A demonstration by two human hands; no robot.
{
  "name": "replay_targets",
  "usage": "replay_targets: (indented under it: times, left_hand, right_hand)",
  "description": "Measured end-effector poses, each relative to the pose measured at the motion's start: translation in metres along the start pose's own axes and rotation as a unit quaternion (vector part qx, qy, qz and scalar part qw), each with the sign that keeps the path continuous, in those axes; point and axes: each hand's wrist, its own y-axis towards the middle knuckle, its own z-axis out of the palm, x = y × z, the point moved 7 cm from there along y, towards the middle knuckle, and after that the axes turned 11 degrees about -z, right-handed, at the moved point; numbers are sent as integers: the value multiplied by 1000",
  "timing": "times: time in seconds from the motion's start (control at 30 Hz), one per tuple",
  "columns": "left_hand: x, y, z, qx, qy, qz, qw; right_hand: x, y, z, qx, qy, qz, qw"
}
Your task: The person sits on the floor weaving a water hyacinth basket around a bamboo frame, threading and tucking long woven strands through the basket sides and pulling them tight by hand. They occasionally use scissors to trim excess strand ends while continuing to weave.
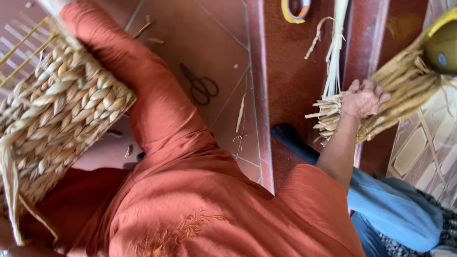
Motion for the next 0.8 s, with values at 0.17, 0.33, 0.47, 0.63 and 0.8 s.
replay_targets:
  times: [0.17, 0.33, 0.47, 0.63, 0.8]
  left_hand:
    - [-24, 0, 8, -18, 28, -1, 999]
    - [-46, -6, 24, -32, 40, 7, 999]
    - [-31, -7, 22, -43, 54, 14, 998]
    - [-28, -4, -6, -75, 73, 51, 993]
    - [-98, 1, 1, -38, -57, 275, 959]
  right_hand:
    - [-63, 5, -11, -8, 54, 216, 975]
    - [-96, -27, -17, 68, 74, 440, 892]
    - [-101, -34, -19, 141, -15, 371, 918]
    - [-104, -36, 0, 114, 122, 392, 904]
    - [-52, -31, -28, 121, 13, 323, 939]
